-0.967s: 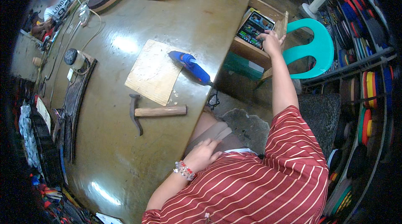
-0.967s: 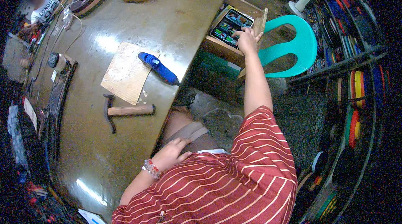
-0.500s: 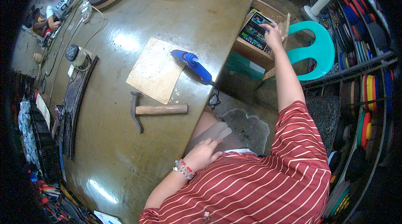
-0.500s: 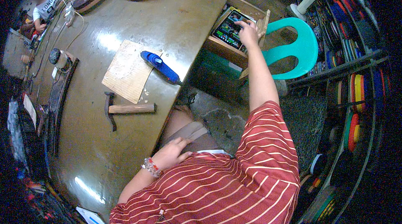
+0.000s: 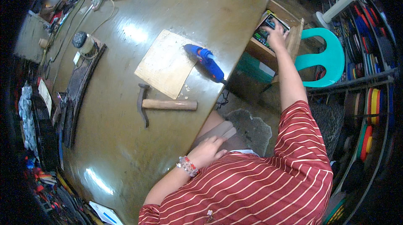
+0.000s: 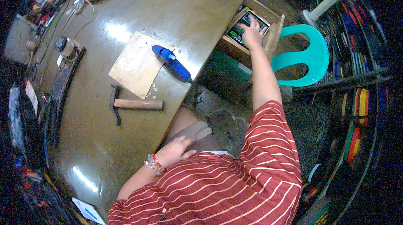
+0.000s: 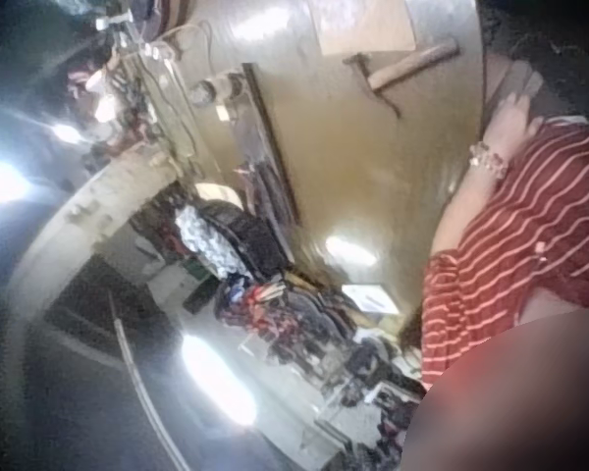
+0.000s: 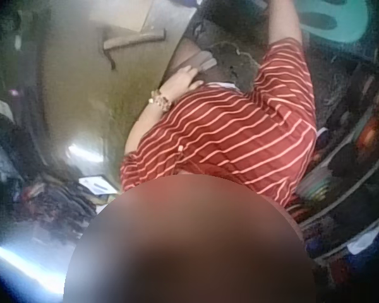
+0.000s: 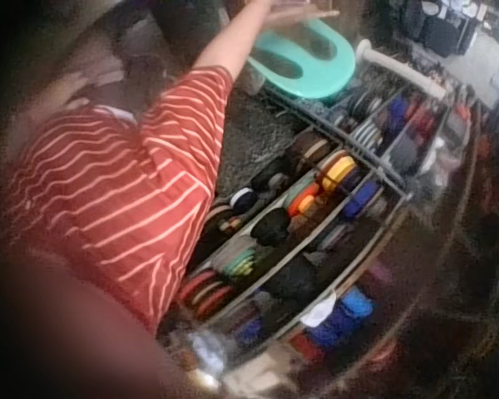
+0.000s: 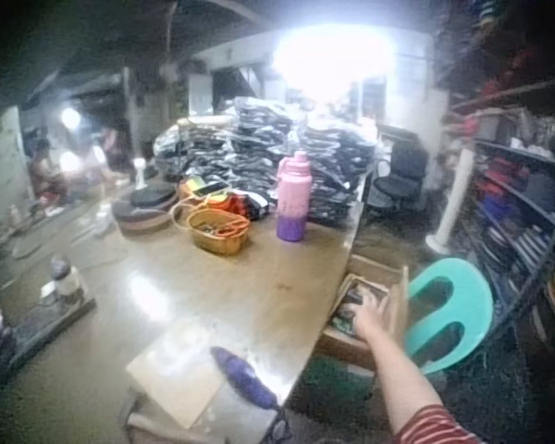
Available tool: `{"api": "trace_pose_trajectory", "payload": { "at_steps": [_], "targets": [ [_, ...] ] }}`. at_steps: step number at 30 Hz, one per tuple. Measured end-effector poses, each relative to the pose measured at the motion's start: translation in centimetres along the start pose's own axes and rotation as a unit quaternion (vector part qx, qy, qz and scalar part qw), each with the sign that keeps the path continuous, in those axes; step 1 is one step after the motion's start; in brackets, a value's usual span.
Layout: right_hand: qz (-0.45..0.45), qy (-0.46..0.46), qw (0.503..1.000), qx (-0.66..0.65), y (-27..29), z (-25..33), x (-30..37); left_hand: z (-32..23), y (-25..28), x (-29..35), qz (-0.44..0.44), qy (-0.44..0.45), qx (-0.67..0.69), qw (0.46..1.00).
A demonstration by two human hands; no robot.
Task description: The person sits at a workbench and assembles straps by attaching small metal buckles to the ends of black and colorful fabric strips. They handle each strip one at a time, aligning the buckle and securing it before moving to the next piece.
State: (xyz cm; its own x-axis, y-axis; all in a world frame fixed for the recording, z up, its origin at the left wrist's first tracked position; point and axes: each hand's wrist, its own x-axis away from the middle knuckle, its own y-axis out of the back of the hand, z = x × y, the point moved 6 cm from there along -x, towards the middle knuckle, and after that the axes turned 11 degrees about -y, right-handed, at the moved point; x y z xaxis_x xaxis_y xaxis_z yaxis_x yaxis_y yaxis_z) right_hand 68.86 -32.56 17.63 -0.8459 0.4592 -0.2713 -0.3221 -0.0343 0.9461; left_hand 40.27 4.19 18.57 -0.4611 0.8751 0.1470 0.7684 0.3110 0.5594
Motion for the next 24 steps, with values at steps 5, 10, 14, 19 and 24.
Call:
{"api": "trace_pose_trajectory", "payload": {
  "at_steps": [5, 10, 14, 19, 24],
  "targets": [
    [-0.098, -0.068, 0.99, -0.07, 1.3, -2.3, -0.4, 0.1, -0.2, 0.2, 0.009, 0.014, 0.003, 1.0],
    [-0.047, -0.146, 0.988, -0.016, 2.4, -6.4, -0.3, 0.1, -0.3, 0.3, 0.017, 0.014, -0.002, 1.0],
    [-0.038, -0.136, 0.99, 0.008, 2.2, -6.8, 1.0, 0.2, -0.3, 0.1, 0.027, 0.031, -0.015, 0.999],
    [-0.017, -0.143, 0.988, 0.061, 2.1, -5.8, 1.6, 0.4, -0.6, 0.3, 0.018, 0.048, -0.062, 0.997],
    [0.016, -0.122, 0.991, 0.06, 2.2, -5.3, 1.7, 0.0, -0.2, -0.1, 0.041, 0.012, -0.022, 0.999]
  ]
}}
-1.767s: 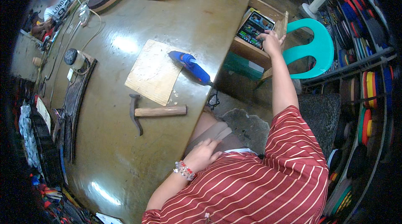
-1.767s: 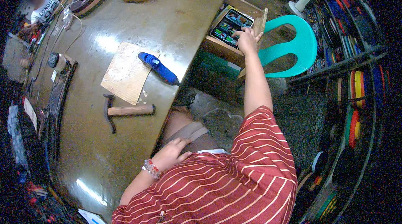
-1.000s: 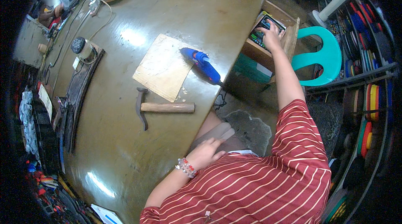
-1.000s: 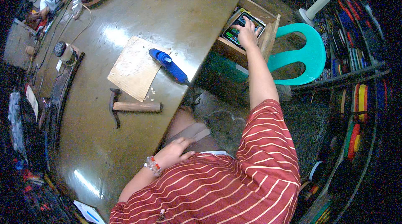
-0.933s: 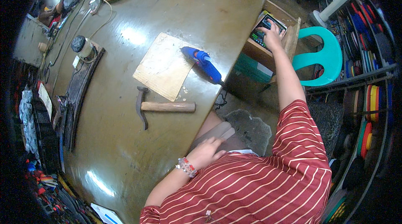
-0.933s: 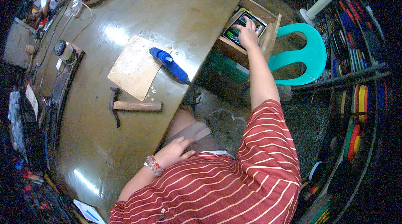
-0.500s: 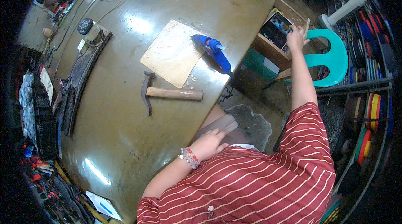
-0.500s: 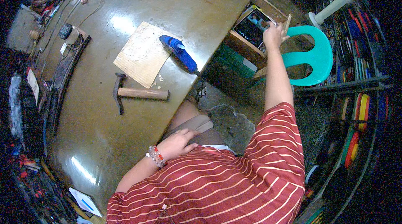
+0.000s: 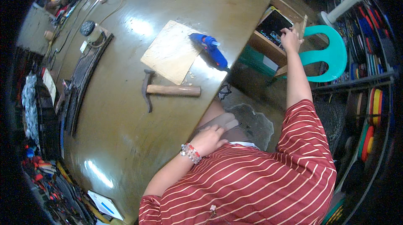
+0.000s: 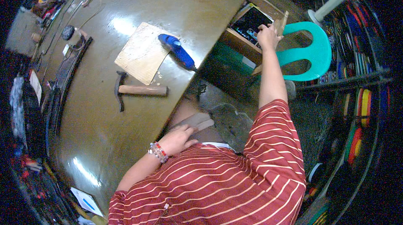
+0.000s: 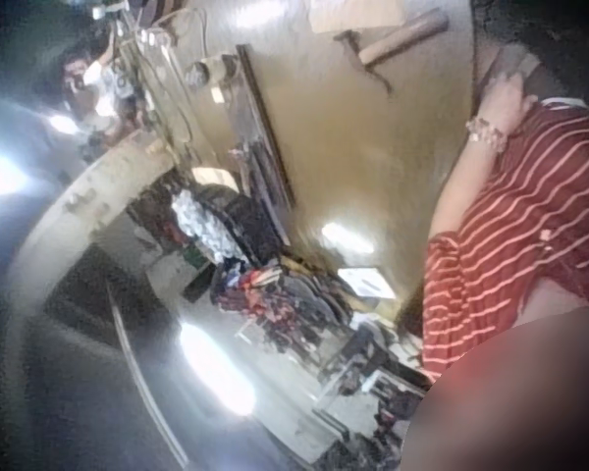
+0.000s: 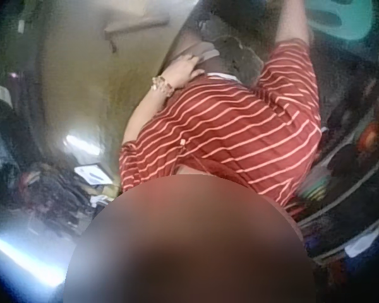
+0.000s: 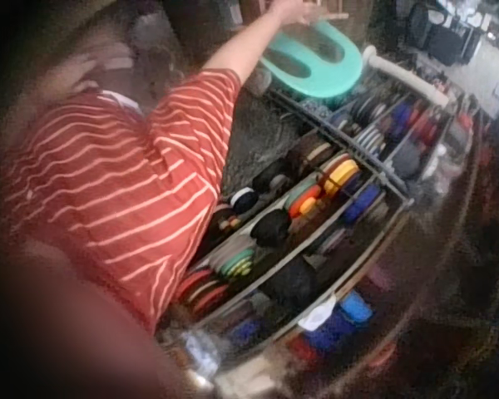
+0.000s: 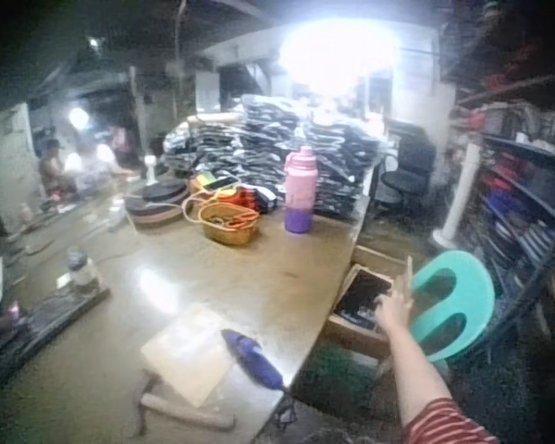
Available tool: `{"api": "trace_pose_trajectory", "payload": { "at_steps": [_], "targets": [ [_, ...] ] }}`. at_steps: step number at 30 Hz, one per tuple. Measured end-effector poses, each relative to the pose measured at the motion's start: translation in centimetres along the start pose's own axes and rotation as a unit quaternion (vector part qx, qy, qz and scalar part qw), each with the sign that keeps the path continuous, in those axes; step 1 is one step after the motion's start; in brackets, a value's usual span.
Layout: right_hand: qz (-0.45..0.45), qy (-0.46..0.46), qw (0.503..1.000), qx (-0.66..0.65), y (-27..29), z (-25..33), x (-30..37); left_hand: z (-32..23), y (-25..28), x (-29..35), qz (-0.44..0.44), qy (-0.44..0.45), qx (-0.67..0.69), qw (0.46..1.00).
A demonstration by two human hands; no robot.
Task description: The person sits at a workbench and assembles straps by attaching small metal buckles to the ends of black and colorful fabric strips. They handle each strip one at a time, aligning the buckle and securing it before moving to the next piece.
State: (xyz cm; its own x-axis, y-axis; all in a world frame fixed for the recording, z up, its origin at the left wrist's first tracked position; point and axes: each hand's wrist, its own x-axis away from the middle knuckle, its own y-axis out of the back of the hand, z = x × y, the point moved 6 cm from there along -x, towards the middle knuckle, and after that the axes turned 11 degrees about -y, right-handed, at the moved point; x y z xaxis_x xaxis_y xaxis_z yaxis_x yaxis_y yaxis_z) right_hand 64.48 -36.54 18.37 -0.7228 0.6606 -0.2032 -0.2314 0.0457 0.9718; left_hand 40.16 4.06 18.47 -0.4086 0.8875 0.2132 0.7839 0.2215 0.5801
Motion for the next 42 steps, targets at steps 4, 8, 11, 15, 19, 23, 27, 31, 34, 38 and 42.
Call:
{"api": "trace_pose_trajectory", "payload": {
  "at_steps": [4, 8, 11, 15, 19, 23, 27, 31, 34, 38, 42],
  "targets": [
    [-0.007, 0.012, 1.0, 0.025, -0.2, 0.4, 0.1, -6.2, 3.9, 0.1, -0.022, -0.167, 0.403, 0.9],
    [-0.015, -0.002, 1.0, 0.011, -0.3, 0.3, -0.5, -16.8, 9.2, 3.2, -0.013, -0.357, 0.688, 0.632],
    [-0.025, -0.01, 1.0, 0.015, -0.5, -0.2, -1.0, -22.9, 11.3, 5.2, -0.121, -0.456, 0.699, 0.537],
    [-0.022, 0.006, 1.0, 0.006, -0.9, -0.4, -1.6, -24.8, 11.7, 6.0, -0.131, -0.465, 0.797, 0.363],
    [-0.024, -0.005, 0.999, 0.021, -1.2, -0.5, -1.8, -25.1, 10.4, 5.7, -0.192, -0.414, 0.813, 0.362],
    [-0.006, -0.003, 1.0, 0.0, -1.0, -0.4, -1.5, -25.3, 9.0, 6.3, -0.182, -0.414, 0.75, 0.483],
    [-0.002, 0.019, 1.0, -0.016, -0.8, -0.3, -1.0, -25.2, 8.8, 6.6, -0.209, -0.432, 0.69, 0.542],
    [-0.007, 0.094, 0.995, -0.014, -1.3, 0.8, -0.4, -25.5, 8.5, 6.5, -0.168, -0.434, 0.646, 0.605],
    [0.0, 0.09, 0.996, -0.005, -1.7, 0.8, -0.2, -25.4, 8.3, 6.5, -0.159, -0.44, 0.64, 0.61],
    [-0.002, 0.077, 0.997, 0.007, -1.6, 0.7, -0.4, -25.4, 8.3, 6.1, -0.155, -0.435, 0.654, 0.599],
    [-0.05, 0.026, 0.997, -0.045, -1.0, 0.0, -1.0, -25.5, 9.4, 5.7, -0.195, -0.429, 0.669, 0.574]
  ]
}}
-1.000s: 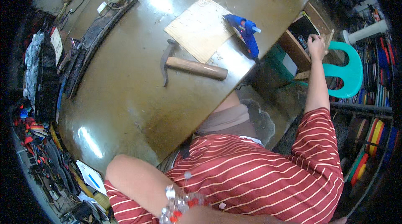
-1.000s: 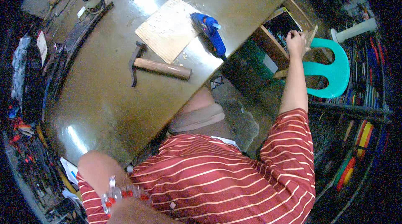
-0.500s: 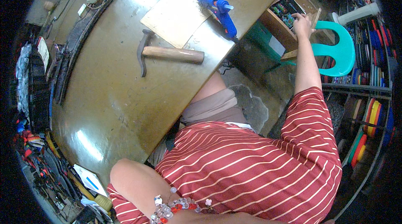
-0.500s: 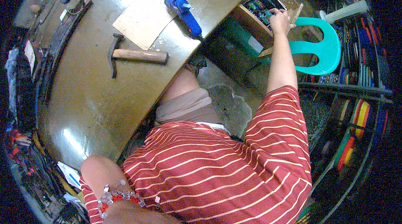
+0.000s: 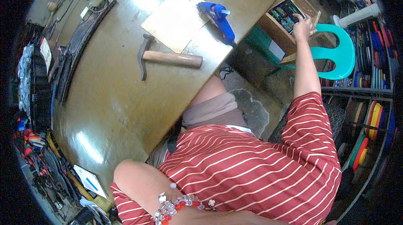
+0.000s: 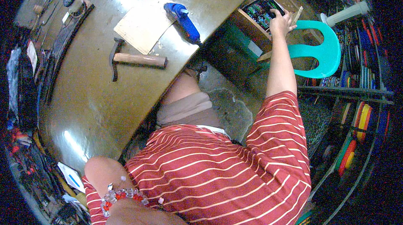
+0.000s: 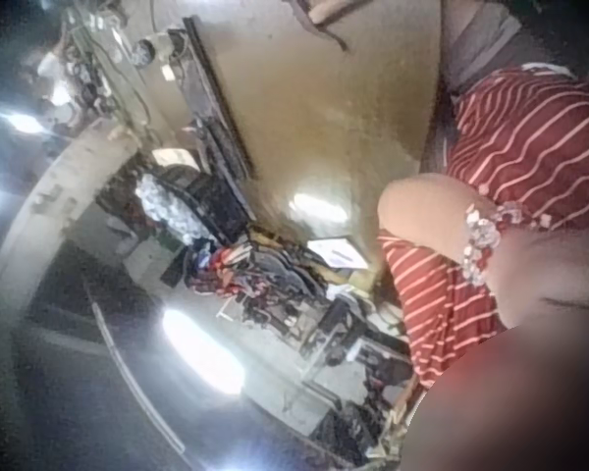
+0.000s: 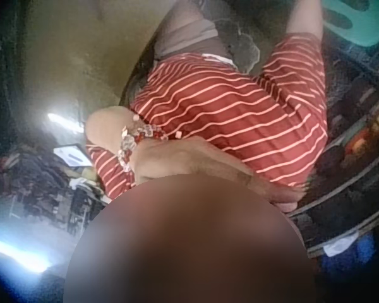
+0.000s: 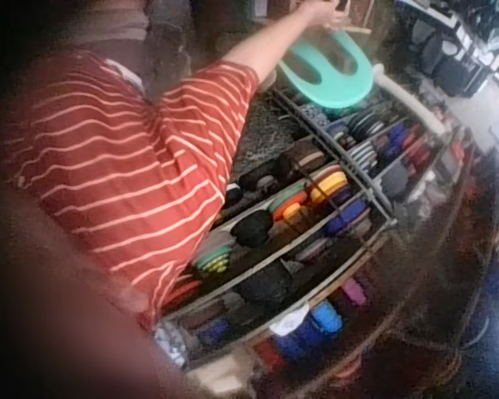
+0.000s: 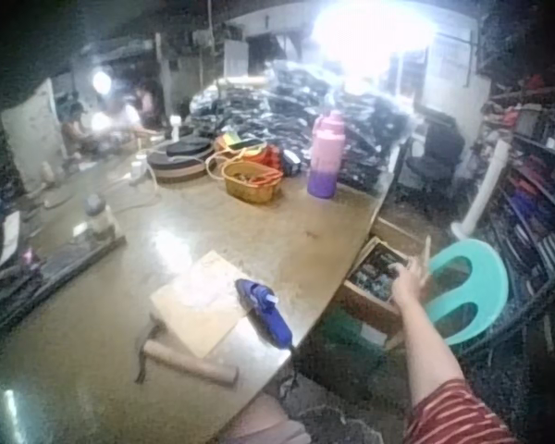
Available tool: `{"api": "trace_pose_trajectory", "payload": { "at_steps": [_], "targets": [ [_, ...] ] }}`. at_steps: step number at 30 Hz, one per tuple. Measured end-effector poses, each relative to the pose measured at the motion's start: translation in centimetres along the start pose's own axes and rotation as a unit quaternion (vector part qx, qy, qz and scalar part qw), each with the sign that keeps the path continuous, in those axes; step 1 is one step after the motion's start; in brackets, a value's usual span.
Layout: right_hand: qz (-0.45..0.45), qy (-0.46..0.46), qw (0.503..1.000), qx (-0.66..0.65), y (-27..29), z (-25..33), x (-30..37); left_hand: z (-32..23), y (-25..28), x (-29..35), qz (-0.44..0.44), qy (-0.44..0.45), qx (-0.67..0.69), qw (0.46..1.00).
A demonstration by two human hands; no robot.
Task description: The person sits at a workbench and assembles straps by attaching small metal buckles to the ends of black and colorful fabric strips. They handle each strip one at a time, aligning the buckle and securing it before moving to the next piece.
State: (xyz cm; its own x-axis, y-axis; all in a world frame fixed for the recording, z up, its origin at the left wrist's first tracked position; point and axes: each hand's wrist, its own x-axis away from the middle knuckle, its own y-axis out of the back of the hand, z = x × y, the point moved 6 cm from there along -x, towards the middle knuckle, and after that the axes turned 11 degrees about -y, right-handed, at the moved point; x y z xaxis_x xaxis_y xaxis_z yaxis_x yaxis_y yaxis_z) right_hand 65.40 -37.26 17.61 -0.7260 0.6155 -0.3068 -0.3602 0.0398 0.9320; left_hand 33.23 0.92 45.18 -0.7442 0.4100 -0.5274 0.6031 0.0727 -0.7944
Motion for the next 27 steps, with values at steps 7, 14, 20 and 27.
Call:
{"api": "trace_pose_trajectory", "payload": {
  "at_steps": [7, 14, 20, 27],
  "targets": [
    [-0.023, -0.018, 0.999, 0.033, -0.2, -0.6, -0.2, -1.8, 1.5, 0.4, 0.062, 0.053, -0.09, 0.993],
    [-0.035, -0.063, 0.996, 0.051, 1.4, -1.5, 0.8, -5.9, 4.9, 0.6, 0.284, 0.181, -0.277, 0.9],
    [0.001, -0.063, 0.996, 0.056, 1.4, -1.2, 1.0, -8.6, 8.7, 1.6, 0.189, 0.168, -0.406, 0.878],
    [-0.048, -0.079, 0.995, 0.043, 1.4, -1.4, 0.8, -7.7, 9.2, 1.5, 0.173, 0.198, -0.409, 0.874]
  ]
}}
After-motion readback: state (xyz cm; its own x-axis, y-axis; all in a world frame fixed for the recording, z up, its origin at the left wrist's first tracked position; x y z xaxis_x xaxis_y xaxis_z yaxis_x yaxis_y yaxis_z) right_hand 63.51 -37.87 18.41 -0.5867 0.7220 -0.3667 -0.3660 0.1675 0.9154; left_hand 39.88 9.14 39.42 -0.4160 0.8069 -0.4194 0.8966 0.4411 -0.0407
